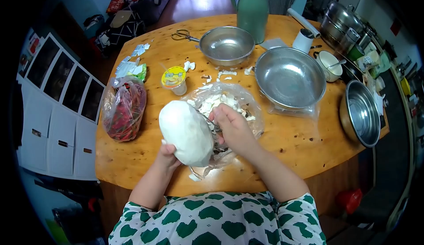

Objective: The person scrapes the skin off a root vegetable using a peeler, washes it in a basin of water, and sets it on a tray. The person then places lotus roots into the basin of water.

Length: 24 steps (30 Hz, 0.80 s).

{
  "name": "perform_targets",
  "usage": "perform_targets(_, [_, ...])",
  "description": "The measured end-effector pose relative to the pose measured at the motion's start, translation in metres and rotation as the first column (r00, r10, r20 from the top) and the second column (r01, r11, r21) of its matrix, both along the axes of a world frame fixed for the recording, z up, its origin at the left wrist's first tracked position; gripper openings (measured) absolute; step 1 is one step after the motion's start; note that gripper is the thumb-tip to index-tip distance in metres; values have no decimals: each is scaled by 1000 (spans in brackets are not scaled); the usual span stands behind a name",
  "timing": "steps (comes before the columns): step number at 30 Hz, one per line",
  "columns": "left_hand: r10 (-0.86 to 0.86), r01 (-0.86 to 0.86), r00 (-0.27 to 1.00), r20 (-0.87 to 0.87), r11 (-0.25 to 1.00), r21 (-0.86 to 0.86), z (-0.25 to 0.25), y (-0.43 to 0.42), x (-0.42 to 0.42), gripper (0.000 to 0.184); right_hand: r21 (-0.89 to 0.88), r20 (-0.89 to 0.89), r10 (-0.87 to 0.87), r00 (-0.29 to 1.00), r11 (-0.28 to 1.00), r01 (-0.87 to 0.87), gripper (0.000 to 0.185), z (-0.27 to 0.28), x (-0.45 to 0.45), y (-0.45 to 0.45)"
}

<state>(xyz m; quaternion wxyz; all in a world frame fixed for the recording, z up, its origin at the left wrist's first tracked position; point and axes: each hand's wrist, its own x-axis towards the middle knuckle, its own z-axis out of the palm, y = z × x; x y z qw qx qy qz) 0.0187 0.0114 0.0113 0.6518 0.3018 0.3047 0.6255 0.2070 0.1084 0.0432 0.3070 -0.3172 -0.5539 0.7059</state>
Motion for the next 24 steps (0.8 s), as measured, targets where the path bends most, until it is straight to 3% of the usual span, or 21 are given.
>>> perform_targets(3, [7, 3, 979, 205, 999, -49, -7, 10, -4, 108, 6, 43, 2, 999, 1000, -2, 35, -3, -10, -7])
perform_targets(6, [32, -34, 973, 231, 999, 6, 5, 15, -1, 99, -35, 91, 27, 995, 999, -24, 44, -22, -12, 1])
perform_targets(9, [71, -80, 979, 193, 996, 35, -1, 23, -1, 100, -403, -60, 126, 990, 904, -140, 45, -7, -5, 5])
perform_targets(10, [84, -93, 982, 166, 995, 47, -1, 26, -1, 101, -443, -33, 108, 994, 890, -111, 47, -5, -4, 7])
perform_targets(13, [332, -324, 943, -12, 928, 186, 5, 38, 5, 109, -273, -76, -10, 997, 962, -11, 48, -4, -8, 11])
perform_targets(14, [302, -296, 953, -5, 939, 177, 5, 37, 7, 110, -201, -48, -106, 993, 975, 94, 45, 0, -6, 11])
perform_targets(16, [245, -242, 970, 5, 956, 166, 4, 37, 8, 112, -98, 20, -129, 991, 987, 131, 44, 0, -4, 13])
perform_targets(18, [184, -192, 980, 75, 974, 120, -1, 31, 9, 113, -27, 102, -114, 988, 993, 117, 41, 4, -2, 9])
perform_targets(21, [194, -193, 981, 17, 981, -3, 4, 24, 14, 112, 113, 261, -114, 958, 990, 87, 36, 8, 5, 7])
perform_targets(22, [171, -170, 984, 37, 985, -38, 11, 23, 15, 112, 363, 206, -266, 942, 914, 179, 23, 3, 6, 11])
perform_targets(24, [123, -114, 989, 84, 988, -105, 21, 21, 17, 111, 735, 211, -487, 848, 651, 191, 18, 17, 5, 17])
